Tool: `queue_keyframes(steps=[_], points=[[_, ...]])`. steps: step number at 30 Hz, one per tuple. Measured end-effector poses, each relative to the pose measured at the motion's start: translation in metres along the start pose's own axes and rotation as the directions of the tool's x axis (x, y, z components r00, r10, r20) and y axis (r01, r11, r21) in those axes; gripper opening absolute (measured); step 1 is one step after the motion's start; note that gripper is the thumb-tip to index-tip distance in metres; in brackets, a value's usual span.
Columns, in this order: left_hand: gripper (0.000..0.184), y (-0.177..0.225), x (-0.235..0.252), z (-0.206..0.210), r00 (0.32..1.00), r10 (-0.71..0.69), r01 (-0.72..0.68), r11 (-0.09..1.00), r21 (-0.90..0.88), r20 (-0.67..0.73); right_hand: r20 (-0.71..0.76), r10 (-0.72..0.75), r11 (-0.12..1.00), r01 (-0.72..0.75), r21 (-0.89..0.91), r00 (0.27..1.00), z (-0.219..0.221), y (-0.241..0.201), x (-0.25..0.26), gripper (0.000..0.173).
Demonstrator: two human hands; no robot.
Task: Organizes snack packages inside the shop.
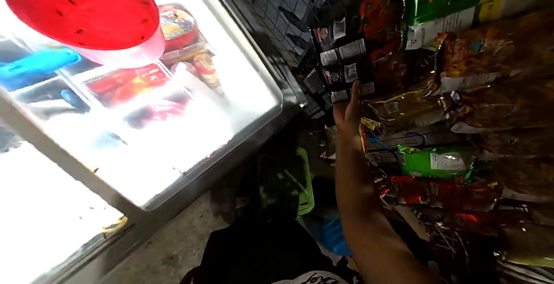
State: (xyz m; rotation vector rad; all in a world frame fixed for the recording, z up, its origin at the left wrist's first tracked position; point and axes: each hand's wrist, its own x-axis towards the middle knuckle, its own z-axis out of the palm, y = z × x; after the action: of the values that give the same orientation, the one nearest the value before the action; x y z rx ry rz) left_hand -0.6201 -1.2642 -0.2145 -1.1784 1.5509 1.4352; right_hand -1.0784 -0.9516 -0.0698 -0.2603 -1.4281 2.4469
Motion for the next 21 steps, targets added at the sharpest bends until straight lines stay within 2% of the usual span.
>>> queue_keyframes(steps=[3,5,6,8,10,12,13,14,15,16,19,20,21], points=[[0.036,0.001,0.007,-0.013,0.981,0.163,-0.171,0.982,0.075,0.103,-0.047,0.005,0.998,-0.008,-0.059,0.999,-0.016,-0.004,-0.002,0.038],[0.036,0.016,0.015,-0.019,0.991,0.067,-0.087,0.982,0.169,0.120,-0.080,-0.004,0.998,-0.001,-0.066,0.997,-0.026,-0.005,0.000,0.039],[0.035,0.014,0.026,-0.023,0.990,0.075,-0.098,0.974,0.204,0.117,-0.085,-0.006,0.997,0.000,-0.073,0.996,-0.030,-0.006,0.000,0.037],[0.038,-0.001,0.053,-0.040,0.961,0.173,-0.224,0.945,0.240,0.215,-0.079,-0.022,0.997,0.016,-0.073,0.997,-0.034,-0.009,-0.001,0.036],[0.039,0.025,0.048,-0.042,0.926,0.179,-0.281,0.915,0.289,0.333,-0.076,-0.039,0.995,0.033,-0.090,0.996,-0.033,-0.012,-0.002,0.036],[0.034,0.076,0.024,-0.032,0.855,0.242,-0.418,0.845,0.334,0.458,-0.082,-0.060,0.994,0.052,-0.097,0.995,-0.031,-0.014,-0.007,0.037],[0.030,0.109,0.007,-0.021,0.773,0.357,-0.568,0.759,0.319,0.525,-0.073,-0.057,0.994,0.049,-0.101,0.996,-0.031,-0.015,-0.010,0.038],[0.027,0.148,-0.011,-0.007,0.632,0.501,-0.739,0.619,0.266,0.591,-0.061,-0.046,0.994,0.040,-0.102,0.997,-0.030,-0.016,-0.012,0.040],[0.025,0.188,-0.027,0.011,0.461,0.629,-0.876,0.436,0.207,0.626,-0.057,-0.033,0.994,0.027,-0.102,0.998,-0.029,-0.016,-0.012,0.041],[0.024,0.229,-0.042,0.031,0.308,0.716,-0.950,0.268,0.161,0.627,-0.053,-0.016,0.995,0.011,-0.094,0.998,-0.027,-0.016,-0.012,0.042],[0.025,0.338,-0.070,0.096,0.001,0.868,-0.992,-0.063,0.113,0.497,0.009,0.048,0.998,-0.048,-0.031,0.999,-0.017,-0.016,-0.018,0.043],[0.030,0.373,-0.074,0.118,-0.082,0.900,-0.978,-0.155,0.138,0.428,0.032,0.072,0.997,-0.072,-0.004,0.997,-0.013,-0.018,-0.023,0.042],[0.043,0.405,-0.077,0.137,-0.133,0.925,-0.963,-0.206,0.176,0.357,0.046,0.097,0.995,-0.099,0.025,0.994,-0.010,-0.020,-0.029,0.041]])
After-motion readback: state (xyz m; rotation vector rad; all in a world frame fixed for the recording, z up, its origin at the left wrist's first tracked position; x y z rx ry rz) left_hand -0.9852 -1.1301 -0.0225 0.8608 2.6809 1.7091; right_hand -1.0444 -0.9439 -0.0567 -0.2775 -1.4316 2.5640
